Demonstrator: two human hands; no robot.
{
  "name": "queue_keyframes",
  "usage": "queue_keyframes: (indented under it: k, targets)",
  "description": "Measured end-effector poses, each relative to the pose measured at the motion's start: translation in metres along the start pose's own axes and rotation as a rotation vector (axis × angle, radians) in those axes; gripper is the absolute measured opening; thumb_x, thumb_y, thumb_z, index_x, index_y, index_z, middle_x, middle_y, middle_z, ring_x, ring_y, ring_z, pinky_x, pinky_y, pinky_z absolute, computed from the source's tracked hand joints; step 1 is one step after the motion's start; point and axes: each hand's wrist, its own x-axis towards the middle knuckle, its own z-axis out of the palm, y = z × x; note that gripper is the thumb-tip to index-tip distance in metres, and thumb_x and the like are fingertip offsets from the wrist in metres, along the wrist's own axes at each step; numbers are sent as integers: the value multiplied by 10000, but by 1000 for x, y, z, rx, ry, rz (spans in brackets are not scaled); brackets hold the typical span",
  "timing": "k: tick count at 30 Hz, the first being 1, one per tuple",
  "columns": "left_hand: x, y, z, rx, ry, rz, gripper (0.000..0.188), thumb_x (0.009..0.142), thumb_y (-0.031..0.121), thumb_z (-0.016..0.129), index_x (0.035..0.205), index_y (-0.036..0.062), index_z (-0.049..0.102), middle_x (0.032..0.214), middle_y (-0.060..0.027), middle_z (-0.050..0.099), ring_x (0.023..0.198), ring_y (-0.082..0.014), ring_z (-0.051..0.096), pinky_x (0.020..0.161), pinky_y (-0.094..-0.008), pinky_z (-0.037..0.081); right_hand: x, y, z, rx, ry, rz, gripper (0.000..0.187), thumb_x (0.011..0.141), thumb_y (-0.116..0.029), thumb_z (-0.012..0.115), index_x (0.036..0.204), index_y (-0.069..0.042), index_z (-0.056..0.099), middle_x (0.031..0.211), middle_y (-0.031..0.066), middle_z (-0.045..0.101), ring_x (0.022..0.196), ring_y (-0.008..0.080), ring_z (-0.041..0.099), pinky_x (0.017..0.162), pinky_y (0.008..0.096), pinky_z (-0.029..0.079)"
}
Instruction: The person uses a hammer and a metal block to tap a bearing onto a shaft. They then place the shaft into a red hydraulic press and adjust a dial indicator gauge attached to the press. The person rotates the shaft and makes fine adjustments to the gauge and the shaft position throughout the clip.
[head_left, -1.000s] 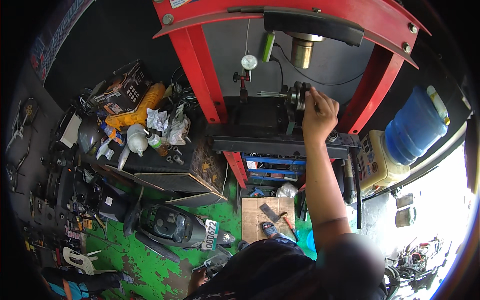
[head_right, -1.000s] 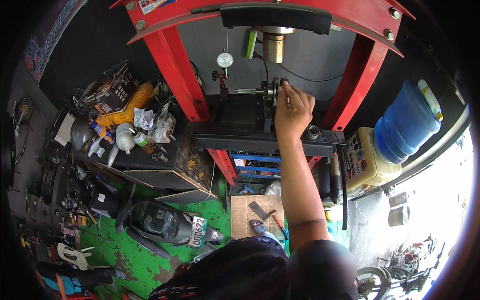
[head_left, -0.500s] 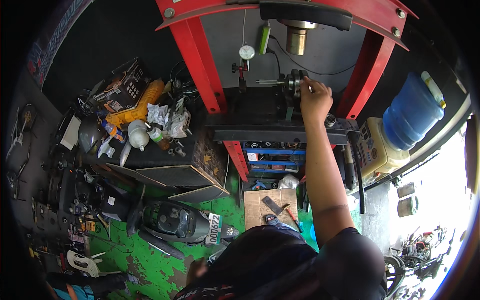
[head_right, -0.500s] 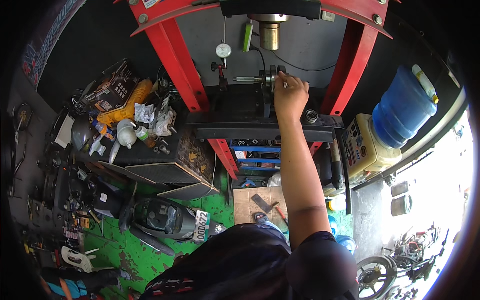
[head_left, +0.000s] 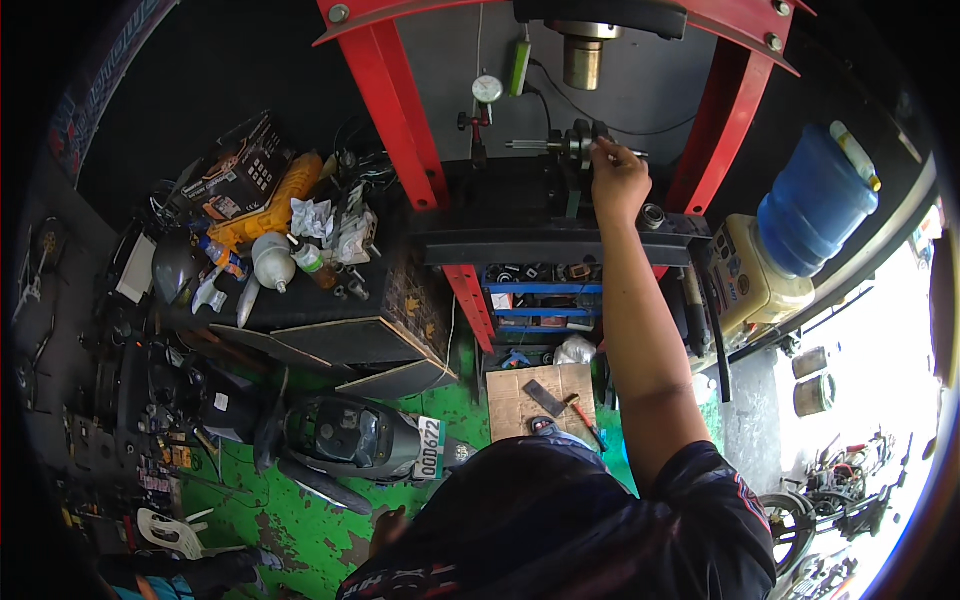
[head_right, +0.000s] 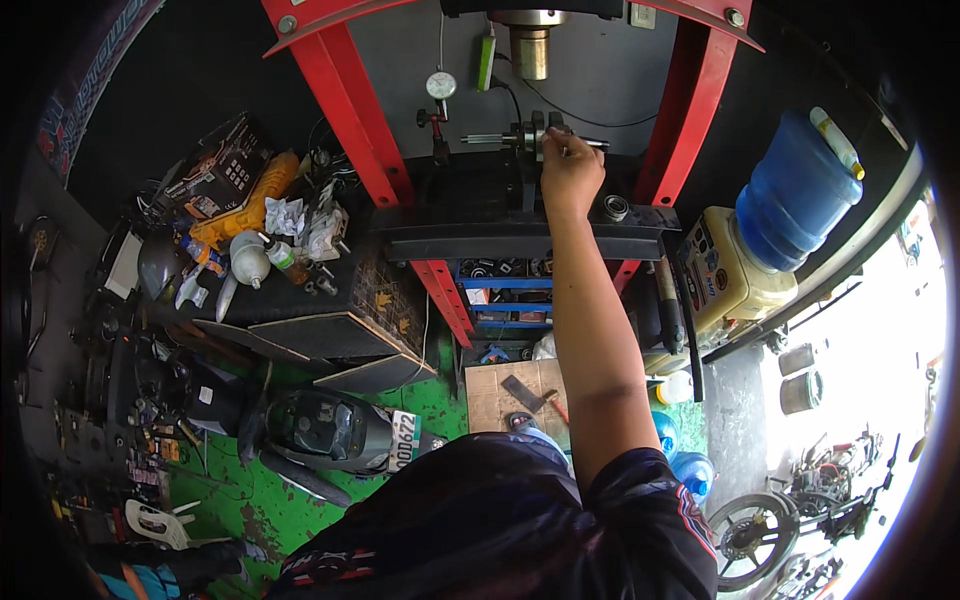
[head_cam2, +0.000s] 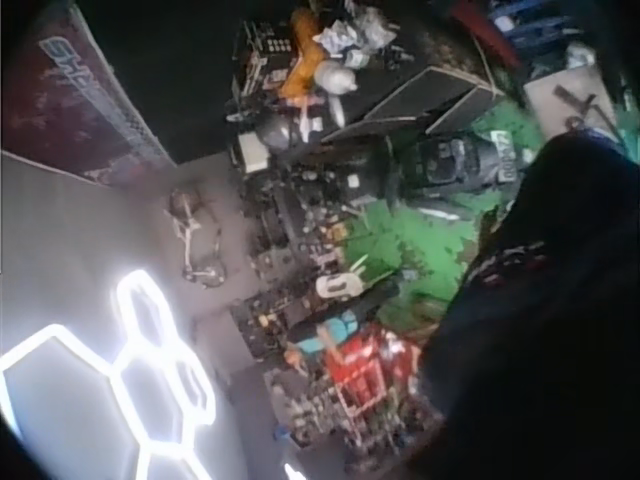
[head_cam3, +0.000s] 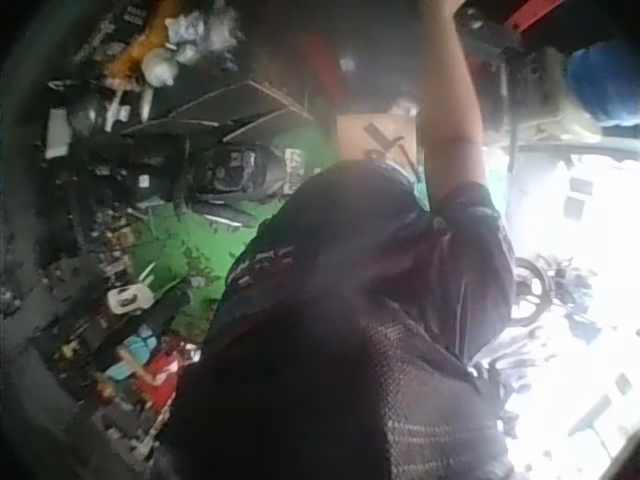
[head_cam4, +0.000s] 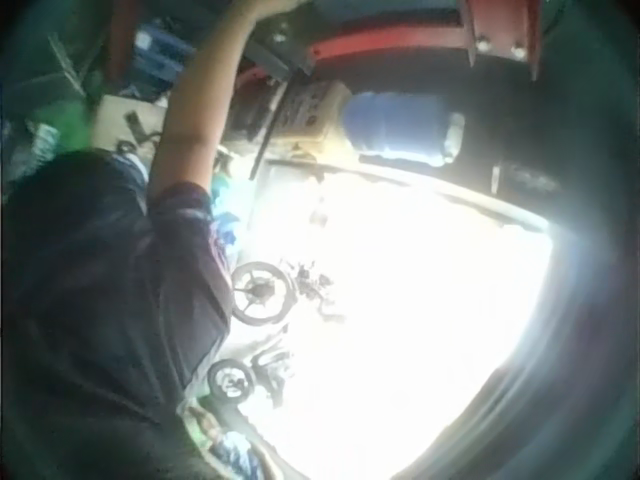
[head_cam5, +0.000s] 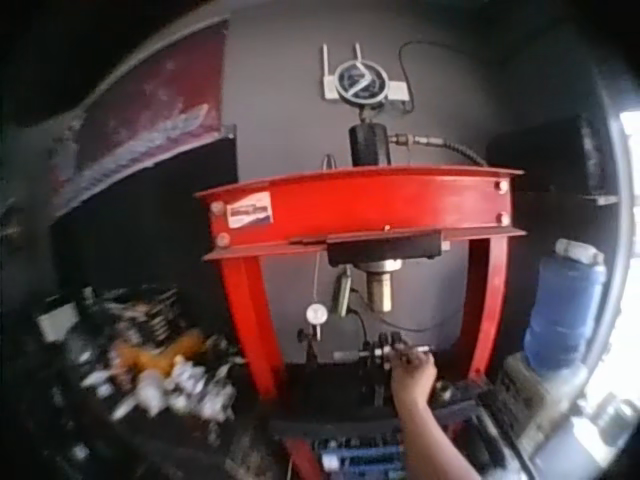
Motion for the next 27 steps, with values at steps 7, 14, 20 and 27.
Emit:
queue_keyframes:
  k: [7,14,20,27]
  targets:
    - [-2,16,-19,-477,3,-356,541,974,489,590,1236,19,646,1037,-232,733,1001,-386,712,898,-479,522,-8,2,3,97,165,-115,171,870,-165,804,1005,-59,807,928,94,758,849,209,691,827,325,541]
    - [-7,18,-21,-627,-42,-540,624,1001,581,481,1113,11,708,1093,-283,712,1014,-406,696,931,-477,486,-17,-20,4,374,257,-80,161,883,-163,800,966,-26,795,958,97,762,850,200,702,778,321,547]
    - [9,24,-30,-491,-53,-485,600,995,565,498,1115,12,696,1081,-285,706,1020,-402,690,911,-493,491,-13,-19,0,396,139,131,184,875,-139,806,1018,-23,797,946,107,748,808,155,698,796,310,552]
    - [24,17,-21,-490,-45,-441,558,989,534,535,1168,21,661,1047,-275,699,1007,-414,682,885,-506,500,0,-7,9,420,-7,353,170,890,-99,776,1017,14,768,851,60,721,725,123,672,675,261,538]
